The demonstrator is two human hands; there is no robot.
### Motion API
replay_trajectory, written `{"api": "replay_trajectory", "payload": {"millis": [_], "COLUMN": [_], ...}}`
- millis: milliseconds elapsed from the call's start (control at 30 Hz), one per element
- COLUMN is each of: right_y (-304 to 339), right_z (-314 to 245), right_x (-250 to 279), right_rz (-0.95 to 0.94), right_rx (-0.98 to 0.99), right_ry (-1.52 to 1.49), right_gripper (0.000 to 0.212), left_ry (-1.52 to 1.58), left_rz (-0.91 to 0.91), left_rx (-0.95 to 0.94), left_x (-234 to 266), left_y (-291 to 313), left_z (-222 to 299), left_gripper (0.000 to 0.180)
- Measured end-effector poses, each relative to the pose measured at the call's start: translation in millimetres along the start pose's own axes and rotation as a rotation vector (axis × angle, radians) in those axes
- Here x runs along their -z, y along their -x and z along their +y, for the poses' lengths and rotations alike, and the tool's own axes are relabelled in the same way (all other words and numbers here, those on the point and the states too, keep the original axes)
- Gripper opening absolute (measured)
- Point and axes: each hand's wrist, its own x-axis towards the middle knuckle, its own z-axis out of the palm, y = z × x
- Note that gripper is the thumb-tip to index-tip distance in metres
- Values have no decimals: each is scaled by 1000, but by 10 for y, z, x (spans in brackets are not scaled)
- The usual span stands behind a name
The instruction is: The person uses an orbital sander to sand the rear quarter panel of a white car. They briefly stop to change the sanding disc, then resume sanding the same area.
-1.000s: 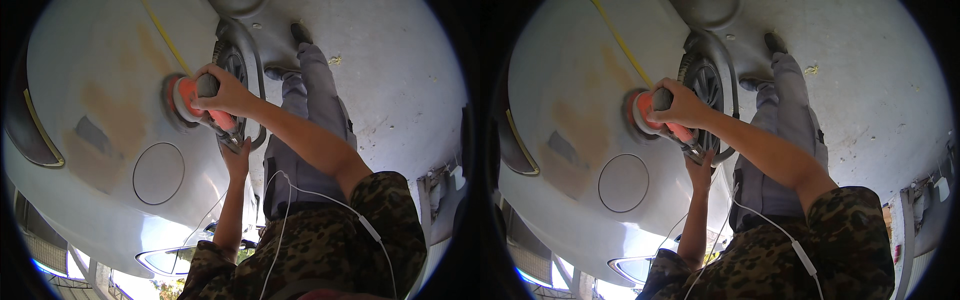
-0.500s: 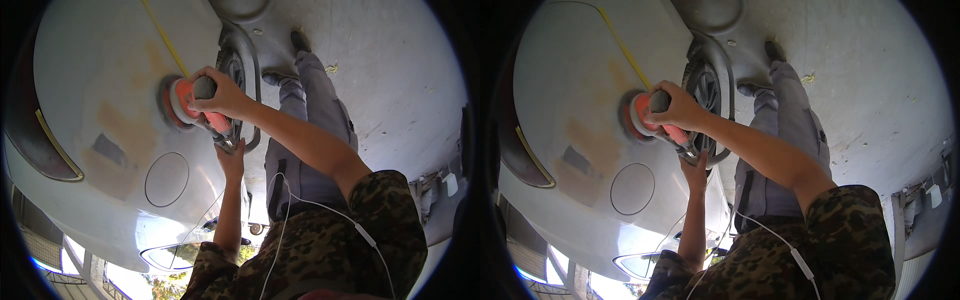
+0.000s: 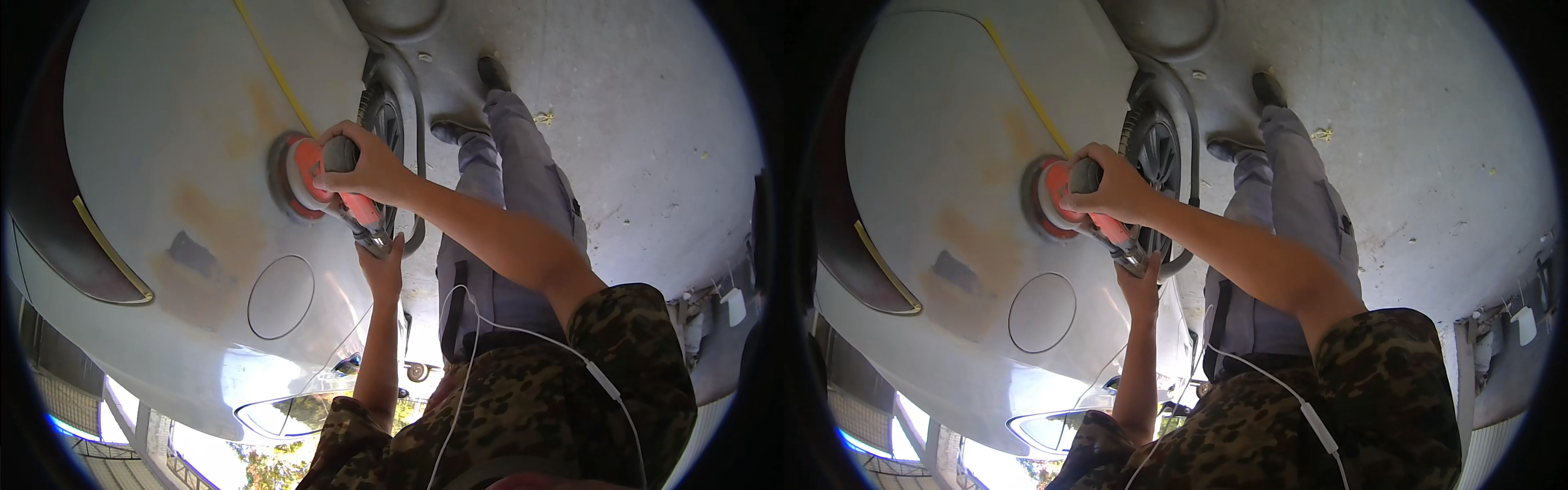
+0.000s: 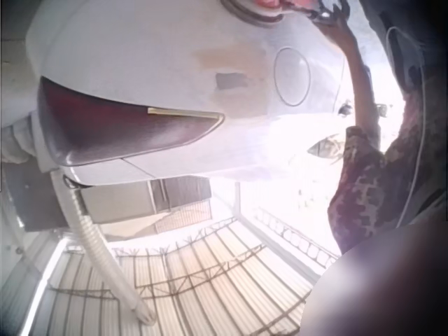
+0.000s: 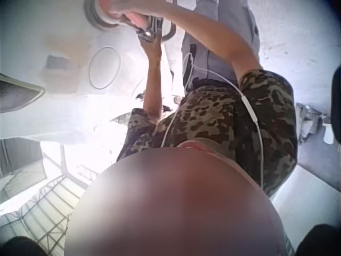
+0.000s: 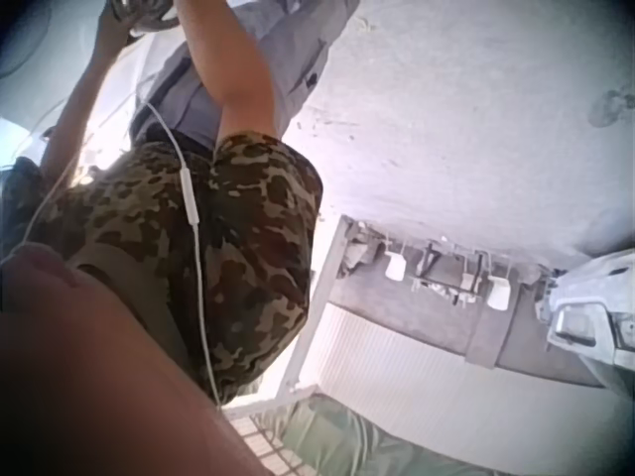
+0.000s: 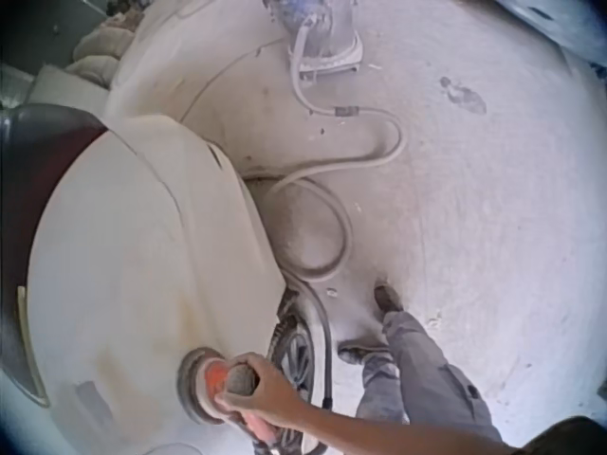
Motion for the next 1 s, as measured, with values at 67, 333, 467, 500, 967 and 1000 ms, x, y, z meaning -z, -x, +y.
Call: {"api": "replay_trajectory", "payload": {"millis": [67,333,467,500,967,1000], "right_y": [16,-272,-103,-97,-158,-206], "right_z": [-10,-166,-156,-149,-189,-192], "right_x": [-5,29,31,23,20,22], "right_rz": [3,23,2,22,30,22], "right_rx": [-14,99,-18,11,-49,26], "right_ry": [11,26,16,64,92,37], "right_gripper": [63,60,60,60,62,62], "left_ry": [-20,41,-76,-11,-13,1], "left_rz": [1,16,27,6,34,18], "left_rx": [114,-59,81,114,91,46], "left_x": [-14,61,36,38,8,21], "left_y": [21,-176,-32,-25,28,-15], "left_z": [23,161,167,172,282,302], "left_gripper": [66,53,58,59,57,56]}}
